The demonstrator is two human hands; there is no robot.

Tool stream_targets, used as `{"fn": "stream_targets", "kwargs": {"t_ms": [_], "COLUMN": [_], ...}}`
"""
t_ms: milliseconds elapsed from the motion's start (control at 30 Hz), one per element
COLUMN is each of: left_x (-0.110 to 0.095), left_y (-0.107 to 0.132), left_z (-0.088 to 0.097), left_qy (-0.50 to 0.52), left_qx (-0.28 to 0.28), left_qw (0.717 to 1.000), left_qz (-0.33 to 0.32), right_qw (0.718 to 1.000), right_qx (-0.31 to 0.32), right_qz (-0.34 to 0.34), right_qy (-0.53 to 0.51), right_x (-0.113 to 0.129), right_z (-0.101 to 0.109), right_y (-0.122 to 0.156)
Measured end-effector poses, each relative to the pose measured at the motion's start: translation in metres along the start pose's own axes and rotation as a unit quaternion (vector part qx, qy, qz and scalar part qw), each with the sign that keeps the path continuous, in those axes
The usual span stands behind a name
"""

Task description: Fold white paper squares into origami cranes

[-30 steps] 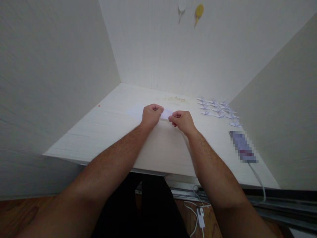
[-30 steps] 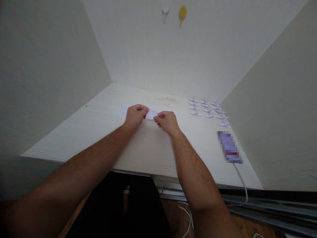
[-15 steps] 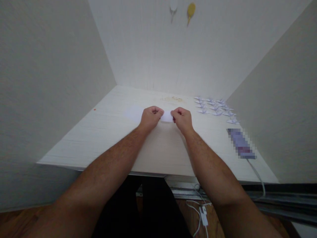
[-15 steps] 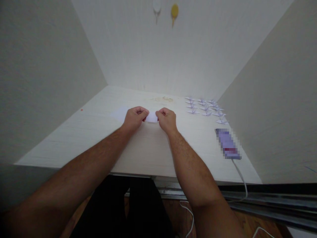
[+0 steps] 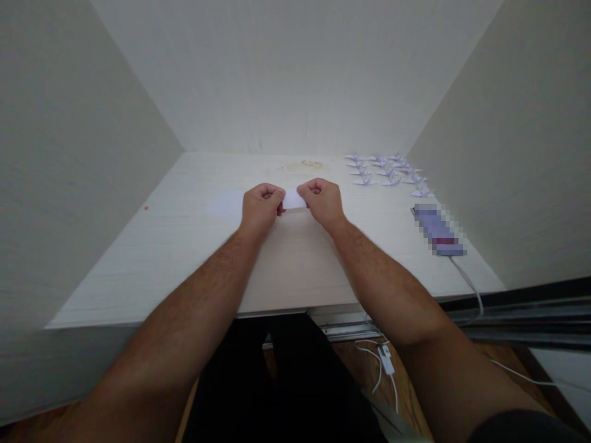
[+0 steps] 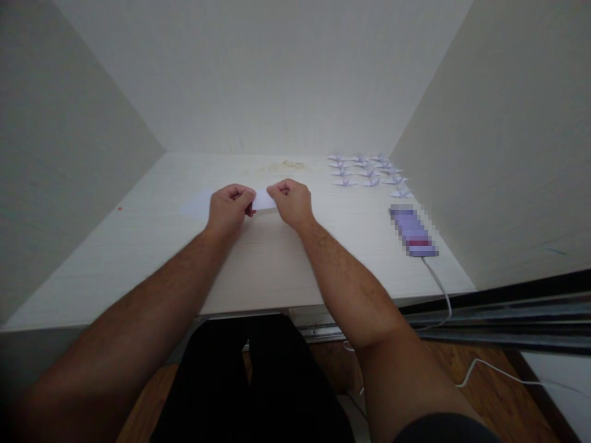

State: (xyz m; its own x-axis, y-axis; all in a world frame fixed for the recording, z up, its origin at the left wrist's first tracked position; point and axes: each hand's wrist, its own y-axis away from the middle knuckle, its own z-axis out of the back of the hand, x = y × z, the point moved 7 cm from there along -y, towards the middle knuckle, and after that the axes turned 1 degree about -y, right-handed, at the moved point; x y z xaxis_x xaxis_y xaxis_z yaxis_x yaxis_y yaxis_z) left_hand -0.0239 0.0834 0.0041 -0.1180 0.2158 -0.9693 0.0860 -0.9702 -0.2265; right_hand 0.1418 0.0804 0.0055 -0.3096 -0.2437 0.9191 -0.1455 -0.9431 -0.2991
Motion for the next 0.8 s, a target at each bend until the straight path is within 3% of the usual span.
{"fn": "stream_targets", "kwargs": {"t_ms": [133,267,433,567,700,800], "left_x": [0.005,0.002,0.008,0.013,0.013,0.012], "left_y": [-0.003,-0.003,-0.004,0.001,0.012,0.016], "left_z": [0.005,0.004,-0.005,-0.012,-0.021,-0.023], "left_qy": [0.028,0.074,0.208,0.253,0.269,0.281], "left_qx": [-0.036,-0.020,0.070,0.146,0.221,0.245], "left_qw": [0.999,0.997,0.970,0.939,0.908,0.897], "left_qz": [0.002,0.000,0.104,0.184,0.233,0.236], "right_qw": [0.998,0.999,0.991,0.983,0.989,0.993], "right_qx": [0.049,0.039,0.103,0.143,0.121,0.095], "right_qz": [-0.015,-0.001,0.009,0.017,0.033,0.056], "right_qy": [-0.031,-0.007,-0.088,-0.115,-0.084,-0.045], "right_x": [-0.001,0.001,0.000,0.001,0.004,0.007], "right_z": [-0.005,-0.001,-0.010,-0.016,-0.011,-0.007], "right_y": [0.001,-0.001,0.001,0.005,0.005,0.005]}}
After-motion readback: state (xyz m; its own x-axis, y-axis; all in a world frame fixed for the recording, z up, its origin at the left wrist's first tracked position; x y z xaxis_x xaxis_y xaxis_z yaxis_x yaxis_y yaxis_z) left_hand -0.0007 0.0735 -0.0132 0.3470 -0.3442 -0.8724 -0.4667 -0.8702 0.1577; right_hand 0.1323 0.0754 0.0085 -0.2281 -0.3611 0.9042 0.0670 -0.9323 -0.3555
